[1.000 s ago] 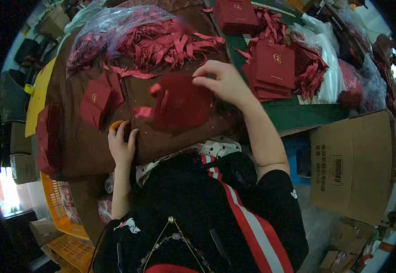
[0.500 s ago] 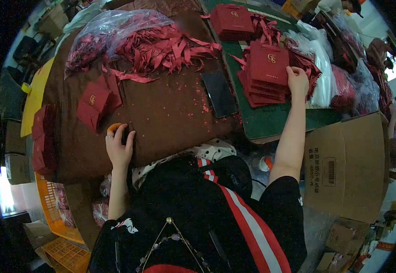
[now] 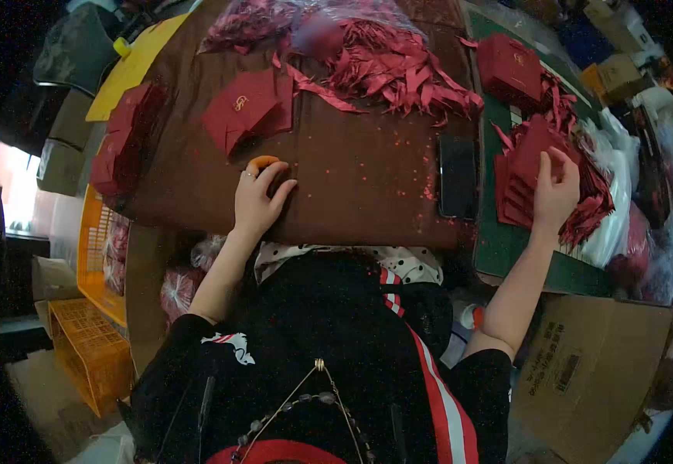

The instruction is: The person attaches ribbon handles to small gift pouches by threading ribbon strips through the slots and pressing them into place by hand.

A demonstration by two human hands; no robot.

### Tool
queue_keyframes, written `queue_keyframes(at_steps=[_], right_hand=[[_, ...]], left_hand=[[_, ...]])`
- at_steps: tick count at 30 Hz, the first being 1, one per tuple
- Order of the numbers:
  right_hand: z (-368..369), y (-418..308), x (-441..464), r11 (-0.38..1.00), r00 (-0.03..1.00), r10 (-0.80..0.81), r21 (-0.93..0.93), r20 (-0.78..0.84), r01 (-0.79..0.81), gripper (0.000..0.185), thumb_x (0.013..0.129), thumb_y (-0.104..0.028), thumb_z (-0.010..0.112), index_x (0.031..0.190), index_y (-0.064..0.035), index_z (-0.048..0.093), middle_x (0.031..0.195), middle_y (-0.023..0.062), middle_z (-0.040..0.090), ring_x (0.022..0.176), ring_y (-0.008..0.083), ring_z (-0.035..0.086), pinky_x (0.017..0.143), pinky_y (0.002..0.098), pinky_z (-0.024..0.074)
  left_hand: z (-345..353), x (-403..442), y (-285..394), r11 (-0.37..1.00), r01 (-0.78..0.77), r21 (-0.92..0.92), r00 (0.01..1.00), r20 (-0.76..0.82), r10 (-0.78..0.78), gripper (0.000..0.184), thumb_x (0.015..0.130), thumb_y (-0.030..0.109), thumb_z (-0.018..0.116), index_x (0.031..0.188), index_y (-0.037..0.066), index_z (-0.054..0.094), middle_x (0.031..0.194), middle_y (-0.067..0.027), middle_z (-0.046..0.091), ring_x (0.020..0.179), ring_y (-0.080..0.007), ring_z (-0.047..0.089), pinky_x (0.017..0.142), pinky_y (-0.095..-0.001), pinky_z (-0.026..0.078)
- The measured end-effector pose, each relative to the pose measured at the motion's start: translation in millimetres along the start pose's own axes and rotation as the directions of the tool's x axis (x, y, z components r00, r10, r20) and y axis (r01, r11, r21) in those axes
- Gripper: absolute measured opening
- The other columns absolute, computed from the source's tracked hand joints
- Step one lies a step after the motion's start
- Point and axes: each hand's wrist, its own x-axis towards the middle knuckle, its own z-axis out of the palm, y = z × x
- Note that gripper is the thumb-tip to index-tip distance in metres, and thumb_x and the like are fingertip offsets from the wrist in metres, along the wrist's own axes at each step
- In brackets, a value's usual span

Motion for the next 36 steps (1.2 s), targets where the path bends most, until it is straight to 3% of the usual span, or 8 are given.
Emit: queue_keyframes(at_steps=[5, 7, 11, 16, 24, 30, 31, 36], right_hand=[[60, -98, -31, 0.921, 0.849, -0.367, 0.278, 0.38, 0.273, 0.012, 0.092, -0.011, 0.071, 0.101, -0.0043, 0.07, 0.092, 0.0068, 0.067, 0.077, 0.0183, 0.065, 0.069, 0.0303, 0.0505], [87, -127, -42, 0.919, 0.748, -0.366, 0.342, 0.553, 0.197, 0.012, 0.089, -0.011, 0.071, 0.101, -0.0071, 0.07, 0.095, 0.0073, 0.067, 0.084, 0.0237, 0.067, 0.075, 0.0337, 0.0525], [165, -144, -52, 0.738, 0.586, -0.675, 0.411, 0.448, 0.535, 0.019, 0.087, -0.013, 0.071, 0.106, -0.0118, 0.069, 0.102, 0.0058, 0.065, 0.1, 0.028, 0.065, 0.082, 0.0401, 0.0538], [232, -139, -64, 0.766, 0.639, -0.58, 0.073, 0.506, 0.638, 0.019, 0.083, -0.008, 0.065, 0.101, -0.0096, 0.07, 0.103, 0.0112, 0.064, 0.099, 0.0331, 0.062, 0.083, 0.0431, 0.0535], [190, -135, -96, 0.619, 0.464, -0.666, 0.086, 0.584, 0.781, 0.01, 0.08, -0.011, 0.068, 0.088, -0.006, 0.069, 0.095, 0.0115, 0.063, 0.095, 0.0303, 0.06, 0.08, 0.0415, 0.053], [115, -145, -110, 0.812, 0.335, -0.317, 0.072, 0.887, 0.579, 0.022, 0.081, -0.028, 0.077, 0.085, -0.0059, 0.073, 0.085, 0.0132, 0.067, 0.088, 0.0319, 0.066, 0.077, 0.0443, 0.0557], [103, -149, -103, 0.8, 0.249, -0.329, 0.129, 0.911, 0.586, 0.016, 0.083, -0.023, 0.073, 0.091, -0.0088, 0.074, 0.09, 0.0131, 0.068, 0.091, 0.0324, 0.066, 0.078, 0.045, 0.0558], [105, -138, -93, 0.715, 0.31, -0.573, 0.278, 0.759, 0.642, 0.026, 0.083, -0.005, 0.063, 0.108, -0.0093, 0.068, 0.115, 0.0097, 0.064, 0.101, 0.0319, 0.065, 0.082, 0.0434, 0.0553]], left_hand=[[-14, 23, -10, 0.97, -0.053, 0.236, 0.942, -0.311, 0.127, 0.038, 0.085, 0.026, 0.077, 0.121, 0.016, 0.068, 0.117, -0.0101, 0.061, 0.094, -0.0326, 0.059, 0.08, -0.0418, 0.044], [-18, 33, -22, 0.924, 0.133, 0.358, 0.956, -0.293, -0.025, 0.054, 0.087, 0.035, 0.074, 0.134, 0.015, 0.06, 0.126, -0.0156, 0.059, 0.097, -0.0385, 0.059, 0.087, -0.0472, 0.044], [-15, 40, -55, 0.844, 0.207, 0.496, 0.966, -0.238, -0.098, 0.07, 0.091, 0.05, 0.069, 0.146, 0.01, 0.05, 0.141, -0.0237, 0.052, 0.098, -0.0458, 0.057, 0.091, -0.049, 0.044], [-11, 22, -42, 0.862, 0.128, 0.49, 0.992, -0.076, -0.104, 0.076, 0.092, 0.06, 0.063, 0.143, 0.004, 0.053, 0.134, -0.0242, 0.055, 0.1, -0.0421, 0.057, 0.09, -0.0494, 0.045], [-8, -13, 40, 0.963, -0.112, 0.244, 0.986, 0.144, 0.079, 0.067, 0.085, 0.051, 0.074, 0.135, 0.009, 0.06, 0.116, -0.0219, 0.057, 0.095, -0.0385, 0.055, 0.086, -0.0481, 0.044], [0, -25, 77, 0.979, -0.201, 0.028, 0.934, 0.305, 0.183, 0.062, 0.087, 0.046, 0.073, 0.136, 0.01, 0.06, 0.114, -0.0201, 0.059, 0.095, -0.0377, 0.056, 0.085, -0.0451, 0.048], [-1, -23, 77, 0.976, -0.219, -0.002, 0.928, 0.309, 0.209, 0.06, 0.088, 0.044, 0.073, 0.136, 0.011, 0.06, 0.114, -0.0195, 0.06, 0.095, -0.0376, 0.056, 0.084, -0.0449, 0.048], [-6, 11, 52, 0.984, -0.174, -0.031, 0.962, 0.206, 0.177, 0.042, 0.088, 0.022, 0.073, 0.127, 0.011, 0.064, 0.12, -0.0134, 0.062, 0.098, -0.0357, 0.059, 0.086, -0.0438, 0.051]])
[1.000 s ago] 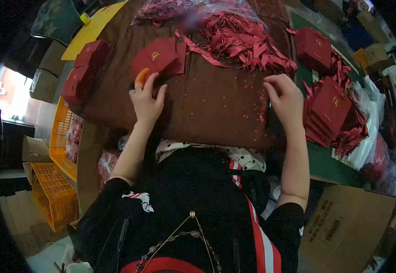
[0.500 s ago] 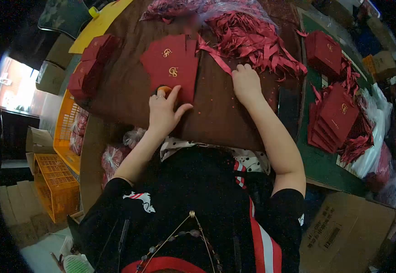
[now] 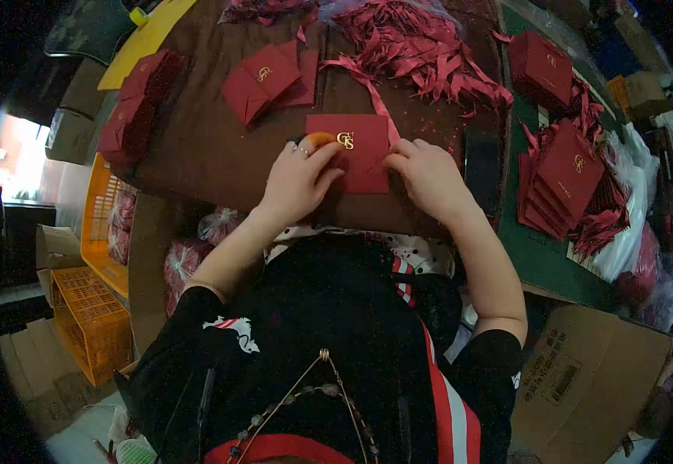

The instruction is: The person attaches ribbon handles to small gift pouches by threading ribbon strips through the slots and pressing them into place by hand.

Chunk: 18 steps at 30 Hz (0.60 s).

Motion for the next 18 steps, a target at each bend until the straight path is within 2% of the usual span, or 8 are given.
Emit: queue_keyframes(at_steps=[1, 2, 3, 9, 11, 14, 15, 18], right_hand=[[4, 3, 1, 0.993, 0.995, -0.103, 0.059, -0.017, 0.104, 0.025, 0.083, -0.004, 0.063, 0.107, -0.0084, 0.067, 0.114, 0.0097, 0.063, 0.101, 0.0322, 0.065, 0.083, 0.0433, 0.0549], [7, 5, 3, 0.971, 0.978, -0.205, 0.115, -0.041, 0.208, 0.025, 0.083, -0.003, 0.062, 0.107, -0.0075, 0.066, 0.114, 0.0096, 0.062, 0.102, 0.0325, 0.064, 0.085, 0.0433, 0.0546], [10, 5, 3, 0.971, 0.978, -0.206, 0.114, -0.042, 0.209, 0.025, 0.083, -0.003, 0.062, 0.107, -0.0075, 0.066, 0.114, 0.0096, 0.062, 0.102, 0.0325, 0.064, 0.085, 0.0433, 0.0546], [4, 3, -7, 0.97, 1.0, -0.006, 0.245, -0.012, 0.009, 0.024, 0.08, -0.001, 0.064, 0.103, -0.0073, 0.065, 0.111, 0.0086, 0.063, 0.103, 0.0333, 0.063, 0.085, 0.0425, 0.0537], [5, 11, -13, 0.985, 0.986, -0.04, 0.16, -0.159, 0.066, 0.025, 0.081, -0.002, 0.065, 0.105, -0.0076, 0.065, 0.113, 0.0079, 0.063, 0.103, 0.0329, 0.062, 0.085, 0.042, 0.0538], [5, 27, -16, 0.996, 0.991, -0.087, 0.017, -0.099, 0.089, 0.031, 0.081, -0.001, 0.063, 0.111, -0.0083, 0.065, 0.114, 0.007, 0.061, 0.105, 0.0297, 0.059, 0.087, 0.0414, 0.0538], [8, 28, -17, 0.997, 0.993, -0.07, 0.03, -0.094, 0.073, 0.033, 0.08, -0.002, 0.063, 0.112, -0.0095, 0.067, 0.113, 0.0065, 0.061, 0.106, 0.0287, 0.059, 0.086, 0.0405, 0.054], [22, 33, -19, 0.998, 0.995, -0.048, 0.041, -0.089, 0.052, 0.03, 0.08, -0.006, 0.064, 0.11, -0.0096, 0.068, 0.113, 0.0064, 0.061, 0.105, 0.0283, 0.059, 0.086, 0.0394, 0.054]], left_hand=[[0, 8, -7, 0.999, -0.032, 0.006, 0.999, -0.02, 0.032, 0.043, 0.086, 0.022, 0.073, 0.127, 0.011, 0.064, 0.12, -0.0143, 0.062, 0.098, -0.0364, 0.06, 0.087, -0.0441, 0.052], [1, 14, -13, 0.999, -0.035, -0.003, 0.999, 0.01, 0.035, 0.039, 0.09, 0.021, 0.071, 0.127, 0.011, 0.064, 0.134, -0.0119, 0.059, 0.101, -0.0356, 0.06, 0.089, -0.0434, 0.051], [4, 21, -19, 0.999, -0.035, -0.001, 0.999, 0.008, 0.035, 0.039, 0.09, 0.021, 0.071, 0.127, 0.011, 0.064, 0.134, -0.0119, 0.059, 0.101, -0.0356, 0.06, 0.089, -0.0434, 0.051], [31, 58, -32, 0.994, -0.103, -0.029, 0.984, 0.143, 0.106, 0.039, 0.093, 0.021, 0.068, 0.129, 0.01, 0.062, 0.145, -0.0113, 0.053, 0.104, -0.0359, 0.06, 0.094, -0.0427, 0.05], [40, 63, -35, 0.994, -0.113, 0.014, 0.984, 0.138, 0.11, 0.04, 0.092, 0.025, 0.07, 0.129, 0.011, 0.063, 0.14, -0.0111, 0.056, 0.105, -0.0365, 0.06, 0.095, -0.0431, 0.05], [30, 70, -32, 0.995, -0.069, 0.067, 0.968, 0.246, 0.051, 0.045, 0.089, 0.029, 0.073, 0.128, 0.011, 0.063, 0.13, -0.0112, 0.06, 0.106, -0.0362, 0.06, 0.095, -0.0439, 0.05], [29, 69, -34, 0.992, -0.101, 0.075, 0.98, 0.179, 0.087, 0.052, 0.078, 0.037, 0.081, 0.119, 0.009, 0.066, 0.115, -0.0128, 0.063, 0.101, -0.0343, 0.062, 0.087, -0.0448, 0.052], [21, 62, -33, 0.991, -0.033, 0.131, 0.99, 0.141, 0.014, 0.057, 0.073, 0.041, 0.084, 0.117, 0.01, 0.068, 0.11, -0.0123, 0.063, 0.1, -0.0335, 0.062, 0.087, -0.044, 0.052]])
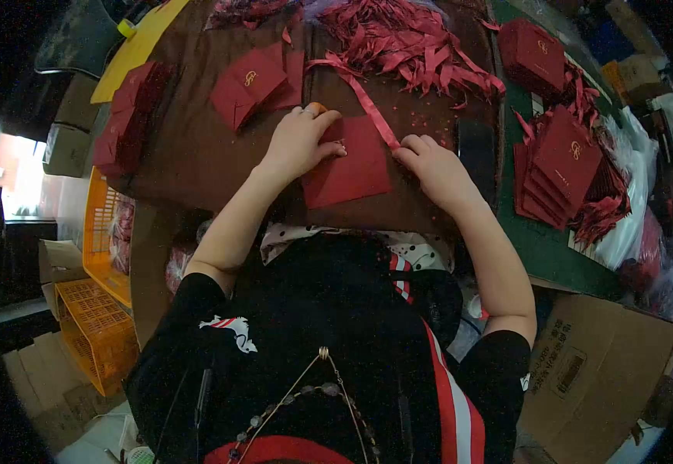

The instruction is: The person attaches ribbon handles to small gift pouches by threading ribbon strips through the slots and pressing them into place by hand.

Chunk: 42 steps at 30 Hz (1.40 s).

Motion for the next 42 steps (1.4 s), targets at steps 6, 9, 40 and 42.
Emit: queue_keyframes(at_steps=[6, 9, 40, 42], right_hand=[[-14, 6, 5, 0.987, 0.98, -0.106, -0.105, 0.168, 0.125, 0.027, 0.08, -0.006, 0.065, 0.107, -0.0079, 0.065, 0.118, 0.009, 0.06, 0.105, 0.0295, 0.059, 0.085, 0.0393, 0.0531], [-20, -8, 6, 0.977, 0.978, -0.208, -0.052, 0.007, 0.208, 0.019, 0.079, -0.008, 0.069, 0.097, -0.0066, 0.064, 0.12, 0.0103, 0.06, 0.104, 0.0303, 0.06, 0.085, 0.0402, 0.053], [26, -87, 43, 0.875, 0.878, 0.301, 0.475, -0.372, -0.099, 0.01, 0.087, -0.011, 0.074, 0.088, -0.0049, 0.066, 0.083, 0.0089, 0.063, 0.074, 0.0282, 0.065, 0.065, 0.0384, 0.052], [23, -91, 42, 0.895, 0.885, 0.285, 0.433, -0.369, -0.108, 0.01, 0.087, -0.01, 0.073, 0.087, -0.0046, 0.064, 0.082, 0.0093, 0.062, 0.074, 0.029, 0.065, 0.065, 0.039, 0.052]], left_hand=[[-11, -24, -8, 0.977, 0.197, 0.076, 0.98, -0.014, -0.197, 0.065, 0.067, 0.052, 0.087, 0.113, 0.011, 0.064, 0.105, -0.0116, 0.061, 0.098, -0.0309, 0.062, 0.084, -0.0428, 0.052], [-12, -30, -7, 0.952, 0.305, 0.026, 0.952, 0.001, -0.305, 0.063, 0.068, 0.053, 0.087, 0.108, 0.011, 0.062, 0.1, -0.01, 0.062, 0.094, -0.03, 0.063, 0.08, -0.042, 0.052], [-10, -64, 46, 0.787, 0.254, -0.563, 0.914, -0.127, -0.385, 0.034, 0.079, 0.023, 0.082, 0.108, 0.01, 0.069, 0.084, -0.0075, 0.063, 0.079, -0.0259, 0.066, 0.072, -0.0378, 0.052], [-7, -64, 51, 0.8, 0.236, -0.552, 0.908, -0.169, -0.384, 0.032, 0.079, 0.021, 0.081, 0.107, 0.01, 0.069, 0.083, -0.0071, 0.062, 0.078, -0.0256, 0.065, 0.07, -0.0378, 0.052]])
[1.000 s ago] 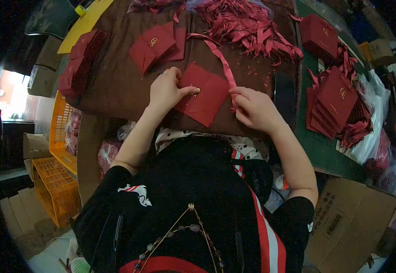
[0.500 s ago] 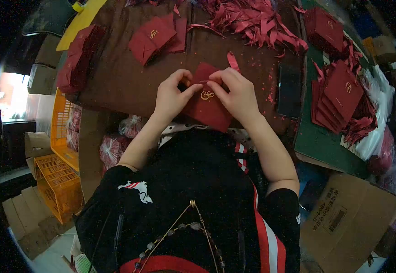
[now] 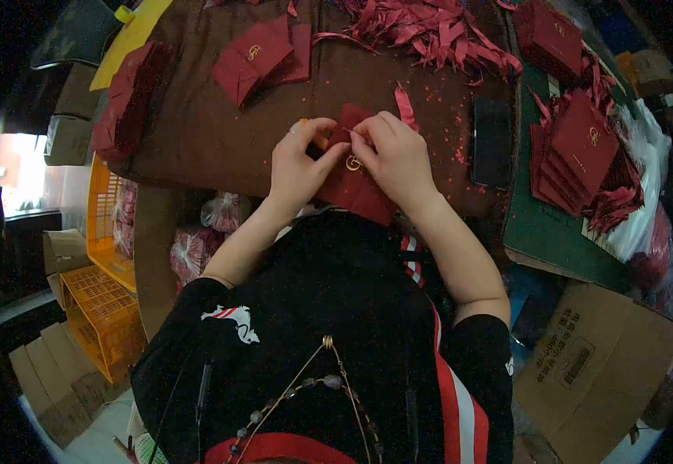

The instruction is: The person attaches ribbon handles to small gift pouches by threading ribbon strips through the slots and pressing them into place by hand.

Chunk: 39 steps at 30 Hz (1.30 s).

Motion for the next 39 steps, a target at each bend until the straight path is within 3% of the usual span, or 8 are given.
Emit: queue_keyframes(at_steps=[15, 17, 20, 23, 26, 31, 33, 39], right_hand=[[-1, -12, -8, 0.996, 0.997, 0.072, -0.057, -0.014, -0.072, 0.012, 0.087, -0.013, 0.071, 0.088, -0.0034, 0.065, 0.086, 0.0115, 0.064, 0.08, 0.0315, 0.066, 0.069, 0.0418, 0.0528], [-4, -8, -5, 0.996, 0.996, 0.086, 0.01, -0.004, -0.086, 0.012, 0.088, -0.013, 0.071, 0.09, -0.0034, 0.065, 0.087, 0.0111, 0.064, 0.08, 0.0319, 0.066, 0.069, 0.0416, 0.0525], [-9, 7, -4, 0.994, 0.997, 0.078, 0.074, -0.016, -0.077, 0.012, 0.088, -0.015, 0.073, 0.094, -0.0049, 0.069, 0.088, 0.0082, 0.063, 0.08, 0.0287, 0.066, 0.069, 0.039, 0.0517], [-10, 20, -6, 0.91, 0.942, 0.31, 0.248, 0.129, -0.334, 0.015, 0.089, -0.021, 0.075, 0.095, -0.007, 0.075, 0.091, 0.0041, 0.062, 0.075, 0.0185, 0.064, 0.069, 0.0331, 0.0503], [-4, 24, -8, 0.896, 0.918, 0.353, 0.219, 0.179, -0.387, 0.018, 0.088, -0.023, 0.075, 0.094, -0.0058, 0.074, 0.092, 0.0044, 0.063, 0.074, 0.0188, 0.063, 0.07, 0.0333, 0.0502], [-8, 23, -8, 0.931, 0.934, 0.289, 0.163, 0.212, -0.325, 0.034, 0.086, -0.026, 0.078, 0.112, -0.0051, 0.07, 0.107, 0.009, 0.061, 0.089, 0.0237, 0.064, 0.08, 0.0368, 0.0517], [-7, 25, -11, 0.953, 0.947, 0.254, 0.115, 0.198, -0.28, 0.042, 0.084, -0.027, 0.08, 0.118, -0.0048, 0.067, 0.112, 0.0111, 0.059, 0.096, 0.0263, 0.063, 0.085, 0.0385, 0.0519], [-4, 50, -11, 0.989, 0.975, 0.15, -0.036, 0.166, -0.146, 0.057, 0.075, -0.026, 0.086, 0.122, -0.0041, 0.064, 0.116, 0.0145, 0.055, 0.111, 0.0357, 0.057, 0.096, 0.0437, 0.0486]], left_hand=[[19, -16, 9, 0.952, -0.266, 0.151, 0.953, -0.108, 0.283, 0.032, 0.08, 0.011, 0.077, 0.109, 0.008, 0.065, 0.084, -0.011, 0.06, 0.078, -0.0295, 0.064, 0.066, -0.04, 0.051], [11, -11, 12, 0.986, -0.167, -0.015, 0.986, -0.026, 0.166, 0.029, 0.082, 0.01, 0.074, 0.109, 0.007, 0.065, 0.086, -0.0125, 0.061, 0.079, -0.0323, 0.064, 0.07, -0.0391, 0.052], [8, -3, -12, 0.942, -0.057, -0.331, 0.987, 0.126, 0.104, 0.034, 0.088, 0.007, 0.069, 0.122, 0.005, 0.069, 0.099, -0.0106, 0.063, 0.094, -0.0228, 0.063, 0.081, -0.0326, 0.051], [5, 4, -15, 0.976, 0.029, -0.216, 0.98, 0.198, 0.014, 0.03, 0.089, 0.006, 0.068, 0.119, 0.007, 0.072, 0.104, -0.0096, 0.061, 0.095, -0.0202, 0.06, 0.079, -0.0311, 0.049], [17, 6, -23, 0.989, 0.05, -0.14, 0.982, 0.185, -0.023, 0.027, 0.088, 0.005, 0.069, 0.115, 0.007, 0.074, 0.103, -0.0096, 0.06, 0.092, -0.0205, 0.061, 0.076, -0.0309, 0.049], [16, 25, -27, 0.97, -0.238, 0.036, 0.968, 0.093, 0.234, 0.018, 0.082, 0.011, 0.073, 0.1, 0.008, 0.076, 0.101, -0.0115, 0.063, 0.086, -0.0315, 0.064, 0.072, -0.0399, 0.054], [7, 35, -21, 0.862, -0.417, 0.29, 0.899, 0.271, 0.343, 0.014, 0.084, 0.012, 0.072, 0.097, 0.007, 0.075, 0.099, -0.0111, 0.061, 0.088, -0.0323, 0.065, 0.071, -0.042, 0.054], [-38, 64, -24, 0.73, -0.38, 0.568, 0.912, 0.361, 0.194, 0.008, 0.086, 0.017, 0.07, 0.087, 0.009, 0.074, 0.096, -0.0084, 0.061, 0.094, -0.0306, 0.065, 0.076, -0.0436, 0.054]])
